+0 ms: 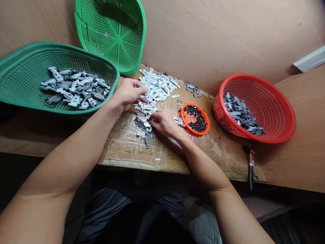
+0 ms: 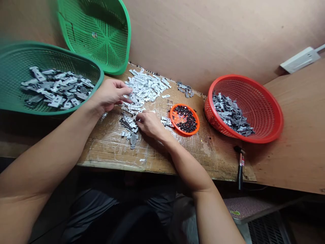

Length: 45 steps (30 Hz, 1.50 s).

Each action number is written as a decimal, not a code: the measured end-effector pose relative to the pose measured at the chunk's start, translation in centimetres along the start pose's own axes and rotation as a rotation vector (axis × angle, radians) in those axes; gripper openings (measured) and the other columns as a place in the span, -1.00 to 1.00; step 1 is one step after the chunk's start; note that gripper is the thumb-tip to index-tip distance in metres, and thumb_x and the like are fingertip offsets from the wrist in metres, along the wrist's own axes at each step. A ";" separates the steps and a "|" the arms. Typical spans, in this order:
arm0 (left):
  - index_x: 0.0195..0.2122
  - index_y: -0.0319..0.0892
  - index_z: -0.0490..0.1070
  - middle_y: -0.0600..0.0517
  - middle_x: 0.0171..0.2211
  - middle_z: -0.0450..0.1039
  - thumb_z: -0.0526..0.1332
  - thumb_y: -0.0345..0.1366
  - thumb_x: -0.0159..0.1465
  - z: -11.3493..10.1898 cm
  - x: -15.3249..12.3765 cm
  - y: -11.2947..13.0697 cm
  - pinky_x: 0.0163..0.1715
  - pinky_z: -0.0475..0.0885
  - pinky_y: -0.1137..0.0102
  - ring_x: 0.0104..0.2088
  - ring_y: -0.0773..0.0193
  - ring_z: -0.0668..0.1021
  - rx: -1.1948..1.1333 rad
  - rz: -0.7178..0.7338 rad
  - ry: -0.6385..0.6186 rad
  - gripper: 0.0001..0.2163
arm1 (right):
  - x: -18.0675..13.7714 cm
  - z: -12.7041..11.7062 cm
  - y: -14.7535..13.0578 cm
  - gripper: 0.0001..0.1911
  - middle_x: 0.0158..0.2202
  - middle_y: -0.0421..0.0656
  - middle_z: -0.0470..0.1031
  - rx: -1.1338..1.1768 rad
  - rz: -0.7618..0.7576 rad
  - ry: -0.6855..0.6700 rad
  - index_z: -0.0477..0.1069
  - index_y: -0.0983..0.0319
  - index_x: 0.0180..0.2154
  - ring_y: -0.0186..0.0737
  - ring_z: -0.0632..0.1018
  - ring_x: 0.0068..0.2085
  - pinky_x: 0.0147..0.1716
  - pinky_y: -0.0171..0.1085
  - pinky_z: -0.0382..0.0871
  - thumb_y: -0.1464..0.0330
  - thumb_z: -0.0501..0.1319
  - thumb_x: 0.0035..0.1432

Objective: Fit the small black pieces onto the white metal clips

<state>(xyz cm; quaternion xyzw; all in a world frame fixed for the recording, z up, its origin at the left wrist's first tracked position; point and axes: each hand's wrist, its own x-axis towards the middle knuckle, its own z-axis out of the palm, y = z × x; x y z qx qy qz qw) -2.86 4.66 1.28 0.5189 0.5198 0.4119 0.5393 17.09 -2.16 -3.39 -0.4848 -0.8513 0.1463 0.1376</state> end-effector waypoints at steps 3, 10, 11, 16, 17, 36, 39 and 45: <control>-0.27 -0.14 0.47 0.07 -0.43 0.43 0.53 -0.32 0.21 0.0 0.0 -0.1 -0.48 0.23 0.38 -0.40 0.24 0.68 -0.009 -0.004 -0.001 -0.77 | 0.1 0.9 -0.1 -0.84 -0.23 -0.06 0.54 -0.005 -0.021 0.039 0.61 0.20 -0.22 -0.11 0.50 -0.22 -0.15 -0.18 0.30 0.41 0.24 0.40; -0.34 -0.12 0.40 0.01 -0.40 0.48 0.54 -0.29 0.20 0.4 0.3 -0.8 -0.55 0.16 0.40 -0.40 0.22 0.68 0.001 -0.011 -0.023 -0.72 | 0.2 0.9 0.5 -0.88 -0.29 -0.14 0.52 0.095 0.040 0.070 0.51 0.20 -0.30 -0.17 0.46 -0.29 -0.21 -0.22 0.29 0.50 0.23 0.23; -0.34 -0.12 0.40 0.01 -0.39 0.48 0.54 -0.29 0.19 0.4 0.3 -0.9 -0.56 0.16 0.40 -0.40 0.22 0.68 0.003 -0.013 -0.024 -0.71 | 0.2 0.8 0.6 -0.87 -0.30 -0.14 0.52 0.109 0.039 0.067 0.51 0.20 -0.31 -0.18 0.46 -0.29 -0.21 -0.22 0.29 0.51 0.23 0.23; -0.32 -0.12 0.44 0.03 -0.42 0.47 0.54 -0.30 0.20 0.4 0.3 -0.8 -0.55 0.22 0.38 -0.38 0.19 0.69 -0.007 0.000 -0.013 -0.75 | 0.1 0.5 0.5 -0.87 -0.23 -0.10 0.55 0.124 0.004 0.102 0.56 0.20 -0.22 -0.14 0.49 -0.24 -0.15 -0.19 0.33 0.45 0.22 0.37; -0.31 -0.12 0.45 0.03 -0.43 0.47 0.53 -0.30 0.20 0.3 0.3 -0.7 -0.53 0.24 0.38 -0.37 0.18 0.70 -0.006 0.005 -0.010 -0.76 | 0.3 0.5 0.5 -0.86 -0.20 -0.08 0.55 0.111 0.002 0.113 0.58 0.20 -0.18 -0.11 0.50 -0.20 -0.13 -0.18 0.33 0.44 0.22 0.40; -0.43 -0.15 0.43 0.04 -0.48 0.47 0.53 -0.36 0.24 2.2 -0.4 -1.6 -0.56 0.18 0.45 -0.43 0.25 0.69 -0.029 -0.092 -0.148 -0.74 | -1.0 -4.9 1.2 -0.90 -0.27 -0.17 0.56 0.587 0.136 0.166 0.57 0.15 -0.20 -0.23 0.50 -0.26 -0.23 -0.19 0.39 0.26 0.35 0.33; -0.44 -0.16 0.47 0.03 -0.50 0.49 0.50 -0.40 0.25 3.1 -1.1 -1.8 -0.59 0.22 0.46 -0.44 0.23 0.70 -0.061 -0.121 -0.217 -0.77 | -0.7 -5.2 1.7 -0.81 -0.27 -0.16 0.57 0.693 0.172 0.170 0.59 0.17 -0.20 -0.26 0.50 -0.28 -0.27 -0.21 0.39 0.19 0.41 0.28; -0.44 -0.18 0.45 0.03 -0.48 0.54 0.44 -0.47 0.30 4.0 -2.4 -1.3 -0.62 0.23 0.50 -0.49 0.27 0.70 -0.105 -0.177 -0.287 -0.77 | 0.0 -4.9 2.4 -0.54 -0.41 -0.20 0.50 0.675 0.168 0.129 0.58 0.22 -0.32 -0.32 0.40 -0.37 -0.36 -0.24 0.28 -0.06 0.43 0.25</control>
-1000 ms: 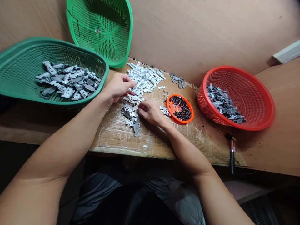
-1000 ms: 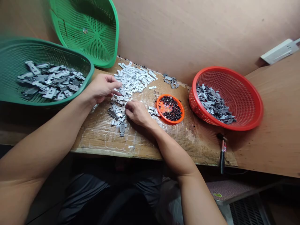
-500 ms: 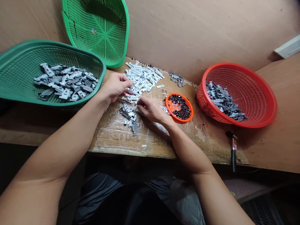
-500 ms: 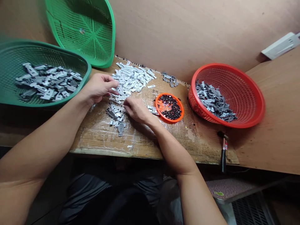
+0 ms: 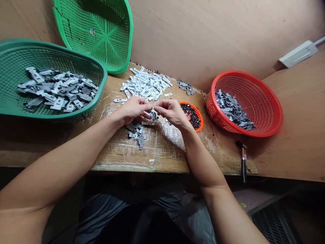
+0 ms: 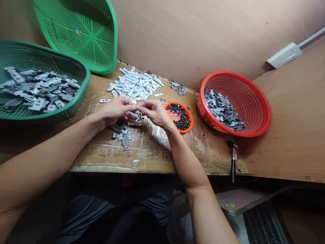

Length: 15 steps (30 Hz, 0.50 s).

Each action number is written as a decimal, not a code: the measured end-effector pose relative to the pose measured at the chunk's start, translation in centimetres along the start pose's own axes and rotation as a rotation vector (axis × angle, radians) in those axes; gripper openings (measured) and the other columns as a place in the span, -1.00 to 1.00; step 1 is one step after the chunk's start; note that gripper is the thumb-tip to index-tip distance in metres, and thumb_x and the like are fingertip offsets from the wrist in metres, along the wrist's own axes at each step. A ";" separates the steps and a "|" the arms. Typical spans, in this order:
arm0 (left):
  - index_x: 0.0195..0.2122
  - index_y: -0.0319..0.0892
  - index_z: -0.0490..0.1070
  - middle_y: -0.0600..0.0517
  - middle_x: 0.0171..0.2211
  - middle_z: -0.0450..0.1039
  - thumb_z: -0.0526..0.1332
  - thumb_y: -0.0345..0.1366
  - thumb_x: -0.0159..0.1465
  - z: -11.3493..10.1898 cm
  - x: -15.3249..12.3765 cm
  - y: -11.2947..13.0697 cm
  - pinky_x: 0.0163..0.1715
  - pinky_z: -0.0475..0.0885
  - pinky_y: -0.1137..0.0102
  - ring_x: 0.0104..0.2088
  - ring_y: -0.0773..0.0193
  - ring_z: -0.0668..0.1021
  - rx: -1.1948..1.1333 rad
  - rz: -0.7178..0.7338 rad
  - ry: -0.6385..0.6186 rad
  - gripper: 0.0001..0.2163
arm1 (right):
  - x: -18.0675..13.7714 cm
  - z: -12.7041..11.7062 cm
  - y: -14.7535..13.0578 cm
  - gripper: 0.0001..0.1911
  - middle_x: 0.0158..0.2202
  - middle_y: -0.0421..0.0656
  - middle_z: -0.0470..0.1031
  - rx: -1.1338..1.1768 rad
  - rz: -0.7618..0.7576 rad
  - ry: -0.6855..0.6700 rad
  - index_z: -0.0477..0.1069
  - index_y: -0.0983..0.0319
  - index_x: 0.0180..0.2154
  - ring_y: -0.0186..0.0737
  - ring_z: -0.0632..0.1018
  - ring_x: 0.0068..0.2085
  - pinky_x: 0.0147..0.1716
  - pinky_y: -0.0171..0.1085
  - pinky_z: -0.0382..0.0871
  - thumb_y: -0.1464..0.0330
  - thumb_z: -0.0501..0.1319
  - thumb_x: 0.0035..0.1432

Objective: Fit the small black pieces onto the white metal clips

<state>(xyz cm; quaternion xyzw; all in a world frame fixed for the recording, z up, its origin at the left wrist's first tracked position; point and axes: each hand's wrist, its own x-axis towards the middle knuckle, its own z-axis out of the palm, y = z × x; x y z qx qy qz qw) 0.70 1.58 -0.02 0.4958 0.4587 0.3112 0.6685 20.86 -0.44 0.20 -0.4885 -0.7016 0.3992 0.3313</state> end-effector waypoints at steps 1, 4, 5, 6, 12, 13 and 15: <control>-0.44 -0.18 0.45 0.03 -0.48 0.55 0.43 -0.48 0.31 0.1 -0.1 0.1 -0.63 0.23 0.50 -0.49 0.28 0.70 0.002 -0.006 -0.002 -0.77 | 0.1 0.0 0.1 -0.52 -0.42 -0.20 0.49 -0.008 -0.011 0.000 0.57 0.23 -0.34 -0.32 0.40 -0.37 -0.36 -0.24 0.27 -0.08 0.43 0.25; -0.42 -0.19 0.46 0.03 -0.48 0.56 0.41 -0.49 0.33 0.2 -0.4 0.4 -0.62 0.22 0.51 -0.49 0.30 0.70 -0.002 -0.009 -0.005 -0.79 | 0.3 0.0 0.5 -0.47 -0.43 -0.19 0.50 -0.029 -0.020 0.008 0.56 0.24 -0.36 -0.32 0.38 -0.37 -0.36 -0.25 0.24 -0.12 0.44 0.23; -0.41 -0.19 0.46 0.03 -0.48 0.57 0.40 -0.49 0.34 0.1 -0.4 0.4 -0.61 0.22 0.51 -0.49 0.31 0.69 -0.005 -0.006 -0.006 -0.79 | 0.4 0.1 0.7 -0.45 -0.43 -0.19 0.50 -0.034 -0.016 0.012 0.56 0.24 -0.36 -0.32 0.37 -0.37 -0.37 -0.25 0.23 -0.13 0.45 0.22; -0.41 -0.19 0.46 0.03 -0.47 0.57 0.39 -0.49 0.35 0.1 -0.5 0.5 -0.61 0.22 0.51 -0.49 0.31 0.69 -0.007 -0.003 -0.009 -0.79 | 0.5 0.2 1.0 -0.44 -0.44 -0.20 0.49 -0.036 -0.010 0.016 0.56 0.24 -0.36 -0.32 0.36 -0.38 -0.38 -0.26 0.21 -0.15 0.45 0.21; -0.44 -0.20 0.48 0.03 -0.47 0.55 0.41 -0.49 0.32 0.1 -0.5 0.4 -0.59 0.22 0.48 -0.47 0.30 0.70 0.001 0.008 -0.023 -0.79 | 0.9 0.6 1.9 -0.48 -0.46 -0.22 0.47 0.004 0.013 0.014 0.56 0.24 -0.34 -0.34 0.32 -0.42 -0.41 -0.27 0.17 -0.11 0.44 0.23; -0.44 -0.20 0.48 0.03 -0.47 0.54 0.43 -0.48 0.31 0.0 -0.4 0.3 -0.58 0.23 0.48 -0.46 0.29 0.70 0.003 0.009 -0.021 -0.79 | 0.9 0.5 1.9 -0.51 -0.45 -0.22 0.48 0.004 0.005 0.019 0.57 0.24 -0.32 -0.34 0.33 -0.42 -0.41 -0.27 0.17 -0.07 0.44 0.24; -0.43 -0.20 0.48 0.01 -0.46 0.53 0.46 -0.46 0.30 -0.4 0.0 0.2 -0.55 0.24 0.45 -0.45 0.25 0.70 0.012 0.016 -0.011 -0.78 | 0.7 0.0 1.8 -0.61 -0.44 -0.22 0.49 -0.033 -0.019 0.064 0.59 0.24 -0.30 -0.34 0.34 -0.41 -0.38 -0.26 0.19 0.03 0.40 0.31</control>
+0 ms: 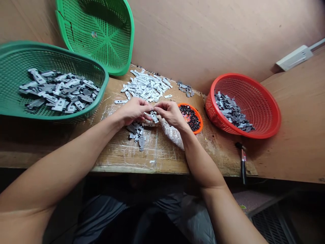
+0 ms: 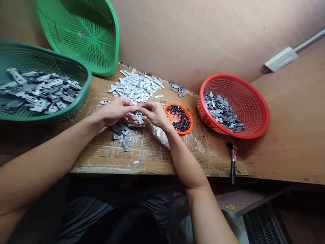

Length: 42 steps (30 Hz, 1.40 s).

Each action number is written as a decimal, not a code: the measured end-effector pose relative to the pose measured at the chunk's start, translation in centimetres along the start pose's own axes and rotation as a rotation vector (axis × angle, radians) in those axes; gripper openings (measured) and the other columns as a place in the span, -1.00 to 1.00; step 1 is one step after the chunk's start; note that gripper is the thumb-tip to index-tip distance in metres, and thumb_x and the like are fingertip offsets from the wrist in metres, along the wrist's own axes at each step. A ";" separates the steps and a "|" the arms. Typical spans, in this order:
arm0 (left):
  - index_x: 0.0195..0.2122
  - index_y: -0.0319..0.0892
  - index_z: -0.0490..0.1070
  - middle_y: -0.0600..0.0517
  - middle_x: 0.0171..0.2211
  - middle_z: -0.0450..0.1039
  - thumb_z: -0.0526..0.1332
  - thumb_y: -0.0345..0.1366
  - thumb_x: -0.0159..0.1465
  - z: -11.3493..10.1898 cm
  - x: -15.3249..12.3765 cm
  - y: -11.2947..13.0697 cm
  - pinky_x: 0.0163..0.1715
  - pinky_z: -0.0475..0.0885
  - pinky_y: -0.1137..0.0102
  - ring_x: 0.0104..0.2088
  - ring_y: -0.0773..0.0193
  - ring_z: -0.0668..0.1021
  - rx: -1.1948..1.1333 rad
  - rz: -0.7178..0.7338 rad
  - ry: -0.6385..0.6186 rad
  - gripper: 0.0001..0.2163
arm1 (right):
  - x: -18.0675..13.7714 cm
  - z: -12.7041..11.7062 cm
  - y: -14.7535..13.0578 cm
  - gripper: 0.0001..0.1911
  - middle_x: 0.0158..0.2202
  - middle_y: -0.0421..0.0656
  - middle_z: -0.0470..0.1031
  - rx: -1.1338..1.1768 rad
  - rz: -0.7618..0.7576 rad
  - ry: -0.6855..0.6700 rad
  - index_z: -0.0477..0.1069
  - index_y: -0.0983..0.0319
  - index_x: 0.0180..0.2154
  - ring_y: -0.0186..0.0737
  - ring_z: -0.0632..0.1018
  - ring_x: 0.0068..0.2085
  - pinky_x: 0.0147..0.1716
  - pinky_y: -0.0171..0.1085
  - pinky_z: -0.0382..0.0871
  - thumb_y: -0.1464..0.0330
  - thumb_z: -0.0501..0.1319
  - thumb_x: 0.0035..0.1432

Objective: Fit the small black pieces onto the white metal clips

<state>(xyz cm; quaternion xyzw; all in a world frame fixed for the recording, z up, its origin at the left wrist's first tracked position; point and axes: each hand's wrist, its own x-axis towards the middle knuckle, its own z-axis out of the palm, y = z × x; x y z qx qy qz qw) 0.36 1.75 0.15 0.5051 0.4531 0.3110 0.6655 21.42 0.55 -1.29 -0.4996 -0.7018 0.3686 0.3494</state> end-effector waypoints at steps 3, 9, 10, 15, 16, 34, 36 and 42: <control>-0.43 -0.20 0.46 0.01 -0.46 0.49 0.47 -0.45 0.32 -0.9 0.7 -0.1 -0.52 0.21 0.42 -0.44 0.24 0.70 0.029 0.032 0.061 -0.76 | -0.9 -0.9 -0.6 -0.70 -0.50 -0.25 0.43 -0.175 -0.043 -0.018 0.57 0.23 -0.38 -0.33 0.32 -0.44 -0.36 -0.24 0.19 0.19 0.35 0.37; -0.42 -0.20 0.39 0.05 -0.46 0.40 0.42 -0.48 0.36 -2.7 1.3 0.6 -0.47 0.15 0.41 -0.42 0.25 0.69 0.052 0.065 0.211 -0.74 | -3.1 2.6 -1.8 -0.80 -0.21 -0.08 0.61 -0.593 -0.288 -0.305 0.60 0.23 -0.26 -0.22 0.49 -0.25 -0.19 -0.22 0.29 0.39 0.26 0.47; -0.42 -0.20 0.38 0.06 -0.46 0.39 0.42 -0.48 0.36 -2.9 1.4 0.7 -0.47 0.14 0.41 -0.42 0.25 0.68 0.051 0.064 0.224 -0.73 | -3.3 3.7 -2.0 -0.78 -0.18 -0.05 0.60 -0.694 -0.319 -0.328 0.59 0.24 -0.22 -0.21 0.48 -0.24 -0.19 -0.22 0.29 0.42 0.21 0.50; -0.42 -0.20 0.38 0.07 -0.46 0.37 0.43 -0.49 0.36 -3.3 1.5 0.8 -0.47 0.15 0.40 -0.43 0.26 0.67 0.040 0.049 0.252 -0.73 | -3.9 5.9 -3.2 -0.67 -0.24 0.01 0.61 -1.047 -0.284 -0.343 0.56 0.31 -0.05 -0.16 0.44 -0.31 -0.28 -0.16 0.22 0.57 0.02 0.50; -0.41 -0.20 0.39 0.06 -0.46 0.38 0.43 -0.49 0.35 -3.3 1.5 0.8 -0.47 0.16 0.39 -0.43 0.26 0.67 0.038 0.047 0.257 -0.74 | -3.9 5.6 -3.3 -0.67 -0.24 0.02 0.62 -1.038 -0.264 -0.317 0.57 0.32 -0.05 -0.16 0.45 -0.32 -0.29 -0.16 0.23 0.59 0.03 0.46; -0.38 -0.18 0.43 -0.02 -0.39 0.47 0.48 -0.42 0.32 -2.2 1.8 -0.1 -0.49 0.26 0.38 -0.39 0.22 0.69 0.040 0.064 0.238 -0.76 | -2.3 0.5 -1.8 -0.76 -0.42 -0.19 0.56 0.402 0.249 0.156 0.53 0.19 -0.34 -0.32 0.56 -0.41 -0.50 -0.31 0.36 0.23 0.51 0.05; -0.43 -0.18 0.42 -0.04 -0.39 0.48 0.48 -0.45 0.31 -1.9 1.7 -0.2 -0.48 0.26 0.36 -0.40 0.22 0.69 0.023 0.067 0.228 -0.73 | -2.0 1.8 -1.8 -0.72 -0.40 -0.18 0.57 0.503 0.266 0.208 0.52 0.18 -0.34 -0.31 0.58 -0.39 -0.47 -0.31 0.43 0.22 0.54 0.04; -0.44 -0.17 0.43 -0.01 -0.47 0.45 0.53 -0.41 0.25 -1.7 1.9 -0.7 -0.48 0.27 0.37 -0.41 0.19 0.69 0.010 0.104 0.197 -0.72 | -1.7 3.7 -1.5 -0.67 -0.40 -0.21 0.56 0.594 0.301 0.249 0.53 0.18 -0.31 -0.29 0.63 -0.36 -0.36 -0.28 0.60 0.20 0.60 0.06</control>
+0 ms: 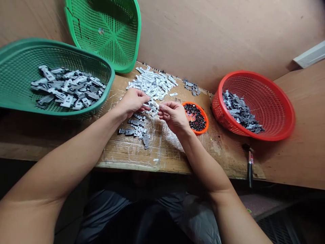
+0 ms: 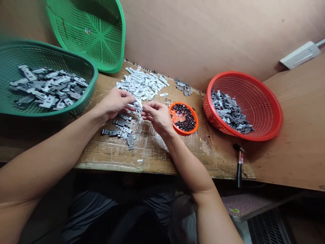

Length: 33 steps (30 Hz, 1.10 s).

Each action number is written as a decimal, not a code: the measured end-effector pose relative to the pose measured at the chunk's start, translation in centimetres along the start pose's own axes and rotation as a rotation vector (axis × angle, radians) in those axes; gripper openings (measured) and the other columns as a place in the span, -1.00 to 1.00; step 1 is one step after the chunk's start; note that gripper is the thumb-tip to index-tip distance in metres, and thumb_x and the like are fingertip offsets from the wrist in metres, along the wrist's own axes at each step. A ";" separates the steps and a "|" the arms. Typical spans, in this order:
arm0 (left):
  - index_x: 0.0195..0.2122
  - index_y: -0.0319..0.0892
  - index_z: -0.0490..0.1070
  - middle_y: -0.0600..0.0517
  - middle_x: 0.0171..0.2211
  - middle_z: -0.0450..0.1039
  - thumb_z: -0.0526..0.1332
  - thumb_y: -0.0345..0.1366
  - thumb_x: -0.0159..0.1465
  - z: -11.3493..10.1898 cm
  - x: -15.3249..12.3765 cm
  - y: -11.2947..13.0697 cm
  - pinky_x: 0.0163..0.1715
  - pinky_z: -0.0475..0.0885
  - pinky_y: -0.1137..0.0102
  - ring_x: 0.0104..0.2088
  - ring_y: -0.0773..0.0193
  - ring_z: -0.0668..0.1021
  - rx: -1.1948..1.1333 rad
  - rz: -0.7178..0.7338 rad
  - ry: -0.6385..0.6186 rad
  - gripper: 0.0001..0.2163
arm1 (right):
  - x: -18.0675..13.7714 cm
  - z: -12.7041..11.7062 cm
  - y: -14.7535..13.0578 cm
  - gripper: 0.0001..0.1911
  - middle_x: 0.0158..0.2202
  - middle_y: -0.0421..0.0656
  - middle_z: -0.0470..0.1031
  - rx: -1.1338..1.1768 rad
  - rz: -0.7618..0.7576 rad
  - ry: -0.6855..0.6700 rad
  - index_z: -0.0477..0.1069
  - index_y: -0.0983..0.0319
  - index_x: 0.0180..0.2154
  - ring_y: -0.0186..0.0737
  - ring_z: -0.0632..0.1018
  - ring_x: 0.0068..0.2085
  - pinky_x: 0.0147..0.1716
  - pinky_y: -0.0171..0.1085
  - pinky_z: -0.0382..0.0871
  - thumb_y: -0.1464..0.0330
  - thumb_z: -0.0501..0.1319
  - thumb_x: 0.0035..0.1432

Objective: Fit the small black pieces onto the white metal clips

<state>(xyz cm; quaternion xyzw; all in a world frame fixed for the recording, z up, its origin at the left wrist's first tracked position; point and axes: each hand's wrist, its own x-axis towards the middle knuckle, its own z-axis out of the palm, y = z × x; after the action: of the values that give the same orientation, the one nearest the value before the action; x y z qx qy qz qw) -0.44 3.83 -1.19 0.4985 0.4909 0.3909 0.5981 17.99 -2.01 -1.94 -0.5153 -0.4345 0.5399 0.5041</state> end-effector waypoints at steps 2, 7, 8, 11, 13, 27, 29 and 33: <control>-0.42 -0.17 0.44 0.01 -0.49 0.44 0.54 -0.39 0.25 0.0 0.0 -0.1 -0.49 0.26 0.38 -0.40 0.18 0.69 0.004 0.003 -0.001 -0.74 | 0.0 0.0 0.1 -0.66 -0.41 -0.21 0.57 0.023 0.010 -0.010 0.53 0.18 -0.32 -0.30 0.63 -0.37 -0.34 -0.28 0.62 0.20 0.61 0.04; -0.38 -0.18 0.49 0.04 -0.52 0.41 0.52 -0.37 0.26 0.1 -0.2 0.1 -0.48 0.26 0.39 -0.39 0.17 0.70 0.009 0.008 -0.006 -0.79 | 0.2 0.0 0.4 -0.65 -0.45 -0.23 0.59 0.092 0.011 -0.030 0.55 0.19 -0.34 -0.32 0.62 -0.41 -0.34 -0.30 0.64 0.22 0.64 0.00; -0.38 -0.19 0.49 0.05 -0.53 0.40 0.51 -0.38 0.27 0.1 -0.2 0.1 -0.49 0.26 0.40 -0.39 0.17 0.70 0.011 0.009 -0.008 -0.80 | 0.2 0.0 0.5 -0.65 -0.45 -0.23 0.59 0.099 0.012 -0.032 0.55 0.19 -0.34 -0.32 0.63 -0.41 -0.34 -0.31 0.64 0.22 0.64 0.00; -0.39 -0.19 0.48 0.05 -0.53 0.40 0.49 -0.41 0.28 0.1 -0.4 0.3 -0.49 0.26 0.40 -0.39 0.17 0.70 0.016 0.002 -0.005 -0.80 | 0.3 0.0 0.5 -0.66 -0.45 -0.24 0.59 0.090 0.028 -0.029 0.54 0.19 -0.33 -0.32 0.64 -0.40 -0.32 -0.30 0.65 0.23 0.63 0.03; -0.41 -0.19 0.46 0.03 -0.51 0.42 0.51 -0.42 0.27 0.2 -0.4 0.4 -0.48 0.27 0.39 -0.39 0.17 0.70 0.015 -0.003 -0.004 -0.77 | 0.3 0.1 0.5 -0.67 -0.44 -0.23 0.59 0.067 0.042 -0.020 0.53 0.18 -0.32 -0.31 0.65 -0.39 -0.31 -0.30 0.65 0.23 0.62 0.06; -0.36 -0.17 0.45 0.02 -0.48 0.49 0.60 -0.42 0.15 0.1 -0.5 0.2 -0.47 0.34 0.38 -0.40 0.21 0.68 -0.007 0.020 -0.022 -0.70 | 0.2 0.2 1.2 -0.52 -0.46 -0.24 0.59 0.033 0.084 0.029 0.38 0.16 -0.34 -0.33 0.61 -0.47 -0.47 -0.35 0.58 0.22 0.66 -0.01; -0.38 -0.16 0.42 0.03 -0.47 0.49 0.60 -0.45 0.15 0.2 -0.5 0.2 -0.46 0.35 0.38 -0.41 0.23 0.67 -0.015 0.016 -0.013 -0.67 | 0.2 0.3 1.3 -0.52 -0.47 -0.24 0.59 0.034 0.087 0.032 0.38 0.16 -0.35 -0.34 0.60 -0.47 -0.48 -0.35 0.57 0.23 0.67 -0.02; -0.39 -0.15 0.39 0.05 -0.48 0.47 0.55 -0.50 0.20 0.4 -0.6 0.2 -0.46 0.36 0.38 -0.44 0.26 0.65 -0.029 0.003 0.007 -0.69 | 0.1 0.3 1.4 -0.53 -0.47 -0.23 0.59 0.041 0.100 0.024 0.38 0.17 -0.36 -0.36 0.58 -0.48 -0.48 -0.36 0.56 0.23 0.66 -0.02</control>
<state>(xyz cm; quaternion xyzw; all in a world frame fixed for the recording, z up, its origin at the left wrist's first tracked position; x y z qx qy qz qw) -0.16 3.17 -0.83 0.4893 0.4866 0.4006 0.6027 17.51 -2.06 -3.28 -0.5324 -0.3911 0.5669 0.4922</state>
